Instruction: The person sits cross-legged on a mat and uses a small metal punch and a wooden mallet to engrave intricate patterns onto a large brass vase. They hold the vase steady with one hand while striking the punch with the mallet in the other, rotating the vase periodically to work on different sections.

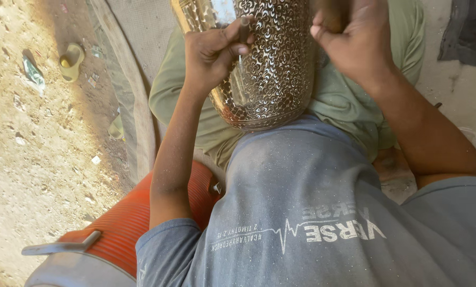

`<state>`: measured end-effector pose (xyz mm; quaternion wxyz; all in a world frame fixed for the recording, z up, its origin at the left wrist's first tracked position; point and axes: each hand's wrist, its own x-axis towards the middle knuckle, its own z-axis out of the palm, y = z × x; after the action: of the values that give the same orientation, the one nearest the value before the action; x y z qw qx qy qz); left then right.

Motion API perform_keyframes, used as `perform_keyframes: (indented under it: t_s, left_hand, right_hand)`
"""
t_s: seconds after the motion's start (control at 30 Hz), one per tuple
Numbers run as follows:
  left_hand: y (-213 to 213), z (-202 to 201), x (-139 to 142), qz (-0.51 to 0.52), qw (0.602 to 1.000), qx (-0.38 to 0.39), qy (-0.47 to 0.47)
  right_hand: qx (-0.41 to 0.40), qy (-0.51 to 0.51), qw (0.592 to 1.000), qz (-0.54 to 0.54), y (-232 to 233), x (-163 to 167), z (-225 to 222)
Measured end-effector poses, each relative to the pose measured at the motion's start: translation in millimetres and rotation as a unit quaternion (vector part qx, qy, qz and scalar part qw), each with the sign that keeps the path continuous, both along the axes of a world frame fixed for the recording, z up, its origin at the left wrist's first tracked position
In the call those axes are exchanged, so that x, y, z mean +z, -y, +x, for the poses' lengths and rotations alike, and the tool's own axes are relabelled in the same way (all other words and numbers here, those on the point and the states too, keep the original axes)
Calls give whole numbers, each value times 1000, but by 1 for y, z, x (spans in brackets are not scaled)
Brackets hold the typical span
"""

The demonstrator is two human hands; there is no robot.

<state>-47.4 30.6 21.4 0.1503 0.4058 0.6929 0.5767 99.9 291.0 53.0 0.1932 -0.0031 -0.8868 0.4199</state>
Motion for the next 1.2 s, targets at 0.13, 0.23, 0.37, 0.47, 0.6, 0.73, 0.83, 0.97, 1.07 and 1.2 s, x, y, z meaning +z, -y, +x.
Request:
perform_keyframes:
  t_s: [0.13, 0.23, 0.37, 0.47, 0.6, 0.73, 0.83, 0.97, 1.07, 1.2]
  left_hand:
    - [1, -1, 3, 5, 1000, -8, 4]
    - [3, -1, 4, 4, 1000, -10, 23]
    - [0, -3, 2, 24, 999, -23, 23]
    - [3, -2, 2, 12, 999, -16, 41]
    - [5, -3, 3, 5, 999, -18, 33]
    - [2, -5, 2, 15, 998, -35, 48]
    - [4, -5, 1, 13, 998, -30, 57]
    - [3, -8, -2, 62, 995, -66, 38]
    - [5, -7, -2, 57, 994, -60, 67]
    - [4, -8, -3, 59, 994, -61, 71]
  right_hand:
    - [-43, 8, 994, 101, 6, 5, 0]
    - [-2, -32, 999, -37, 10, 9, -2]
    - [-27, -24, 999, -30, 12, 17, -4]
    - [-44, -30, 995, 80, 15, 23, -3]
    - [-64, 67, 967, -236, 22, 28, 1]
    - [-66, -2, 996, 62, 23, 31, 2]
    - [-58, -15, 997, -52, 25, 31, 1]
    - [-107, 33, 990, -91, 29, 32, 2]
    - [-113, 26, 992, 57, 32, 33, 4]
    - [-45, 45, 945, -320, 33, 29, 3]
